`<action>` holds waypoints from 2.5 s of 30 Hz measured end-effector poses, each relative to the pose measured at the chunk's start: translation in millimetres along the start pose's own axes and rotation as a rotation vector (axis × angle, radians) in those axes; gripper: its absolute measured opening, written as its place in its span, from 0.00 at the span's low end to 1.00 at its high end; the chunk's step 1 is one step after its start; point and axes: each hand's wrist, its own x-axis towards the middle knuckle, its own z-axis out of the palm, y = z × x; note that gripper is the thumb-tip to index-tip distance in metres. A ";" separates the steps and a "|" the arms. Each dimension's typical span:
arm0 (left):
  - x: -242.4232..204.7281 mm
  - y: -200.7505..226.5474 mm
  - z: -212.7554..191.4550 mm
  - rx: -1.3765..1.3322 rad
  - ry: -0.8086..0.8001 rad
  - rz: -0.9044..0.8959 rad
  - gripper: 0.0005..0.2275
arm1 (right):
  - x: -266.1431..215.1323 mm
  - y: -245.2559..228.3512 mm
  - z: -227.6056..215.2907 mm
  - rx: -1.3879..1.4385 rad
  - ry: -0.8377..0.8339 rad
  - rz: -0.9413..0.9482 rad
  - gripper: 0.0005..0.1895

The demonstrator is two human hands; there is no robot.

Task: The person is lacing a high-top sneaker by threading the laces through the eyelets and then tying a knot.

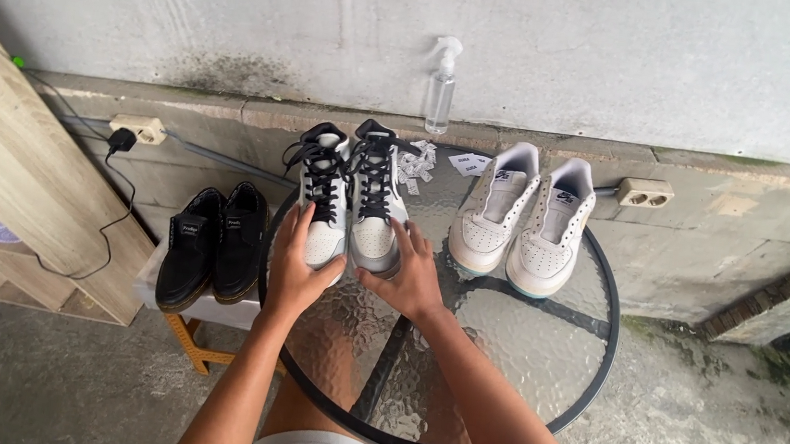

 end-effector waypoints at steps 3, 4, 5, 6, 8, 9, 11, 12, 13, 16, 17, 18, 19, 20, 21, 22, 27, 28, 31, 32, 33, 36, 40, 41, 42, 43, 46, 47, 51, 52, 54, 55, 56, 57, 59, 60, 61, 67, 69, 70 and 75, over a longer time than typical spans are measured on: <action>-1.5 2.6 0.4 0.022 0.024 0.021 0.42 | 1.5 1.3 13.2 -0.036 0.011 0.040 0.56; -1.6 1.4 0.7 0.020 0.035 0.017 0.42 | 1.3 0.8 15.6 -0.038 0.005 0.030 0.56; -2.0 0.6 1.5 0.027 0.037 0.022 0.42 | 0.8 0.4 17.3 -0.062 0.004 0.032 0.57; -2.3 -0.4 2.4 0.033 0.038 0.026 0.42 | 0.3 0.2 19.2 -0.087 0.004 0.035 0.58; -1.0 -7.4 6.7 0.044 0.067 0.053 0.42 | 1.4 2.8 21.9 -0.118 -0.007 0.012 0.58; -0.9 -10.7 9.3 0.058 0.086 0.085 0.42 | 1.1 4.3 22.8 -0.144 -0.010 -0.001 0.58; -0.9 -17.6 13.7 0.066 0.113 0.114 0.42 | -1.4 3.8 24.9 -0.203 -0.004 -0.030 0.56; -1.2 -21.2 15.6 0.078 0.133 0.148 0.41 | -2.9 3.4 26.3 -0.255 0.008 -0.054 0.55; -1.5 -19.4 14.4 0.075 0.136 0.140 0.41 | -2.9 4.3 28.1 -0.259 0.001 -0.056 0.55; -3.2 -15.1 12.2 0.091 0.153 0.170 0.40 | -3.2 7.8 32.6 -0.320 0.035 -0.098 0.55; -3.4 -14.3 11.6 0.103 0.153 0.176 0.40 | -2.5 8.8 33.7 -0.334 0.050 -0.118 0.55; -3.5 -13.2 11.3 0.115 0.154 0.182 0.40 | -1.7 10.0 34.3 -0.348 0.064 -0.138 0.55; -3.4 -13.0 10.9 0.114 0.153 0.180 0.40 | -2.0 9.5 35.0 -0.349 0.062 -0.137 0.55; -3.2 -12.7 10.9 0.127 0.156 0.188 0.40 | -2.1 9.5 35.4 -0.355 0.077 -0.148 0.55; -3.2 -12.6 10.9 0.141 0.157 0.196 0.41 | -2.8 9.6 36.3 -0.359 0.092 -0.156 0.55; -3.2 -12.7 10.8 0.140 0.153 0.195 0.41 | -2.4 9.1 36.7 -0.360 0.091 -0.153 0.55; -5.2 -5.4 7.1 0.164 0.125 0.153 0.42 | -1.7 11.2 38.1 -0.391 0.109 -0.130 0.57; -5.2 -3.8 6.9 0.164 0.123 0.158 0.42 | -3.1 10.0 37.4 -0.390 0.113 -0.128 0.57; -3.5 -0.9 5.9 0.161 0.091 0.117 0.42 | -2.9 7.4 36.0 -0.385 0.104 -0.124 0.56; -3.3 -0.8 6.0 0.149 0.076 0.082 0.43 | -1.9 7.8 35.6 -0.382 0.097 -0.119 0.57; -4.3 -1.2 5.9 0.137 0.061 0.044 0.44 | -2.1 8.2 35.6 -0.379 0.087 -0.113 0.57; 0.1 -0.4 4.2 0.072 0.024 -0.094 0.50 | -1.7 4.3 33.2 -0.335 0.067 -0.095 0.57; 3.5 -1.5 -1.0 0.008 -0.054 -0.158 0.53 | -3.2 6.6 30.6 -0.278 0.033 -0.040 0.57; 3.9 0.4 -1.4 0.032 -0.035 -0.130 0.51 | -2.1 9.3 31.0 -0.263 0.049 -0.049 0.57; 4.3 2.4 -1.6 0.055 -0.016 -0.103 0.49 | -1.0 12.1 31.3 -0.247 0.065 -0.057 0.57; 2.5 1.7 -1.0 0.056 -0.018 -0.102 0.49 | -1.5 11.6 30.3 -0.246 0.066 -0.055 0.57; -3.3 3.8 1.7 0.083 0.020 -0.070 0.46 | -2.3 15.1 26.9 -0.181 0.066 -0.023 0.58; -5.0 6.2 1.8 0.088 0.030 -0.067 0.46 | -1.6 18.4 27.3 -0.165 0.083 -0.023 0.58; -8.6 10.5 5.5 0.118 0.038 -0.069 0.44 | -1.5 21.2 23.1 -0.094 0.116 -0.034 0.56; -8.5 11.9 4.5 0.118 0.037 -0.069 0.44 | -1.4 22.3 22.9 -0.094 0.117 -0.033 0.56; -8.3 14.6 1.8 0.085 0.026 -0.088 0.44 | -0.9 23.8 23.2 -0.059 0.123 -0.022 0.56; -8.6 14.6 1.3 0.086 0.024 -0.088 0.44 | -1.9 25.3 23.8 -0.058 0.123 -0.021 0.56; -8.8 14.7 0.7 0.084 0.025 -0.088 0.44 | -2.9 26.7 24.5 -0.047 0.127 -0.007 0.56; -7.5 15.2 0.1 0.080 0.028 -0.086 0.44 | -1.9 27.9 24.6 -0.037 0.132 0.004 0.56; -6.9 13.3 0.2 0.082 0.034 -0.079 0.44 | -1.5 23.9 20.9 -0.026 0.130 0.012 0.55; -6.9 12.3 0.6 0.083 0.039 -0.074 0.44 | -1.8 22.3 19.1 -0.015 0.127 0.021 0.55; -6.8 10.1 0.1 0.082 0.039 -0.071 0.44 | -1.4 20.4 16.0 -0.016 0.129 0.021 0.55; -6.6 5.2 -9.0 0.048 -0.003 -0.059 0.45 | -2.5 29.2 2.9 0.002 0.084 0.052 0.57; -9.5 4.4 -13.7 0.059 -0.012 -0.028 0.44 | -6.3 29.5 -1.3 0.040 0.090 0.071 0.57; -9.7 3.5 -12.3 0.057 -0.013 -0.027 0.44 | -5.2 31.6 -1.8 0.038 0.091 0.072 0.57; -14.7 -4.9 -14.3 0.072 -0.029 -0.016 0.44 | -4.6 32.1 1.7 0.046 0.079 0.057 0.55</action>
